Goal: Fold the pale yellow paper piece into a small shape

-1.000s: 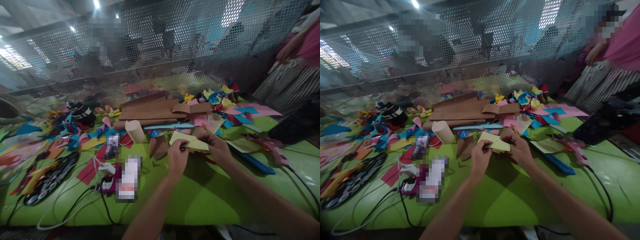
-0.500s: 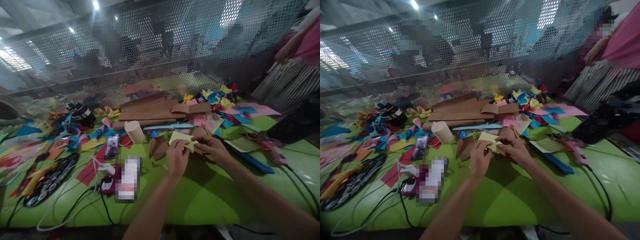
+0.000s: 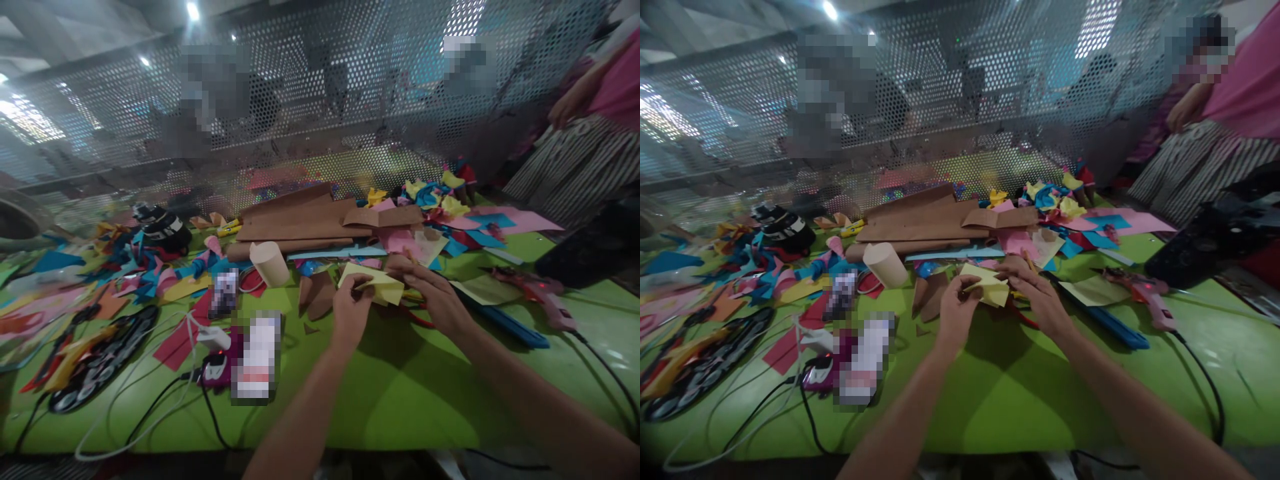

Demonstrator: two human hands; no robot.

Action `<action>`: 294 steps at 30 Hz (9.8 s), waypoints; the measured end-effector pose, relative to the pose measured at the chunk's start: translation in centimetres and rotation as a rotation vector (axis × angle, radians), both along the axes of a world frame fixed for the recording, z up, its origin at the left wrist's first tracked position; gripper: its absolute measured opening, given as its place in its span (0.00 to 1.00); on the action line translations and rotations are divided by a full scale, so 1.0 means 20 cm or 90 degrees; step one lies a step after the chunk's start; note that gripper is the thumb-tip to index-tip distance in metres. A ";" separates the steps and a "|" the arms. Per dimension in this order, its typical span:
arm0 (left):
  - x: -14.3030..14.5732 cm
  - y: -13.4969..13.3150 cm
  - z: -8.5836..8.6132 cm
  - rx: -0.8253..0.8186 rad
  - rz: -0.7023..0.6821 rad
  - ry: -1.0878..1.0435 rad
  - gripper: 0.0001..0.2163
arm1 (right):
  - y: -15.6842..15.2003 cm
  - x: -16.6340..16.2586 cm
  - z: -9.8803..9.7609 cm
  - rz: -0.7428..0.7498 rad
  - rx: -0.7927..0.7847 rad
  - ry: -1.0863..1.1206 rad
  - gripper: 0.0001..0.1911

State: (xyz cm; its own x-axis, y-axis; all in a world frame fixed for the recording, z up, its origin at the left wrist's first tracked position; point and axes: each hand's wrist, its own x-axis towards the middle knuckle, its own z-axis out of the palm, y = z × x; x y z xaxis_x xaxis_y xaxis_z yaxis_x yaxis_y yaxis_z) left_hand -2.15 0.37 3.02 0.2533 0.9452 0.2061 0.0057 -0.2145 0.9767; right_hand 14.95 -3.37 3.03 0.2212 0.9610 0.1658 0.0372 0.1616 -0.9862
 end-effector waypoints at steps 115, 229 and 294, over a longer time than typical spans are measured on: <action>-0.03 -0.02 0.01 0.136 -0.042 0.110 0.19 | 0.02 -0.01 -0.01 0.100 -0.017 -0.085 0.22; 0.00 0.00 0.01 -0.085 -0.147 -0.036 0.14 | 0.00 -0.03 0.02 -0.055 0.022 -0.058 0.17; -0.02 -0.01 0.00 0.083 0.000 0.070 0.07 | -0.01 -0.04 -0.01 -0.060 0.047 -0.118 0.18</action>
